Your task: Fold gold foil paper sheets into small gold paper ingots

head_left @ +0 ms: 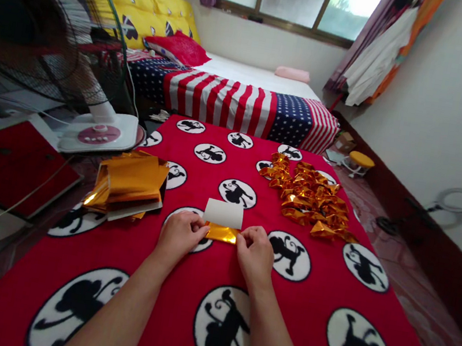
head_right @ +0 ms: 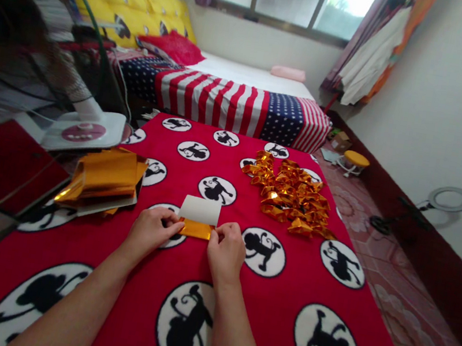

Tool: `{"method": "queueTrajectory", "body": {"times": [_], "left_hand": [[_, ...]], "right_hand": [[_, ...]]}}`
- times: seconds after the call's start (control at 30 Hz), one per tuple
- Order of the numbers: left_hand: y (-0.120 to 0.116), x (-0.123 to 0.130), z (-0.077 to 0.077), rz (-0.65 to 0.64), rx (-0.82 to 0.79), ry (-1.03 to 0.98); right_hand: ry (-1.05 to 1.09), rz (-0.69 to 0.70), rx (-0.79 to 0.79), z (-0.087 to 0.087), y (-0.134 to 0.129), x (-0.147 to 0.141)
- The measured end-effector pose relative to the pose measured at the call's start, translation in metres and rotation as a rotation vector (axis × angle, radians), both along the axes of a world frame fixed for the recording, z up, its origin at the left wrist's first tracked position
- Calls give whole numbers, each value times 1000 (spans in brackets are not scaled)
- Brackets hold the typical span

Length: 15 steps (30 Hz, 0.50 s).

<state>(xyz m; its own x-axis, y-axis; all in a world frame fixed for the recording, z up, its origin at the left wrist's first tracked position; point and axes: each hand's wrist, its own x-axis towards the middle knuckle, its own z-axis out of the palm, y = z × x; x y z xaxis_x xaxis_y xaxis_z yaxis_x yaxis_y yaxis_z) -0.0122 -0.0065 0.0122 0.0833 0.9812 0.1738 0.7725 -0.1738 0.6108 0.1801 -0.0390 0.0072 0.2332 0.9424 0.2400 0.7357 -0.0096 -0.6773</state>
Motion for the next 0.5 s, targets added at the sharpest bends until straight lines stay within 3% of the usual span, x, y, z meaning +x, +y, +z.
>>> {"method": "queueTrajectory", "body": {"times": [0.17, 0.5], "left_hand": [[-2, -1, 1, 7, 17, 34], [-2, -4, 9, 23, -103, 27]], "right_hand": [[-36, -25, -26, -1, 1, -1], [-22, -41, -57, 1, 1, -1]]}}
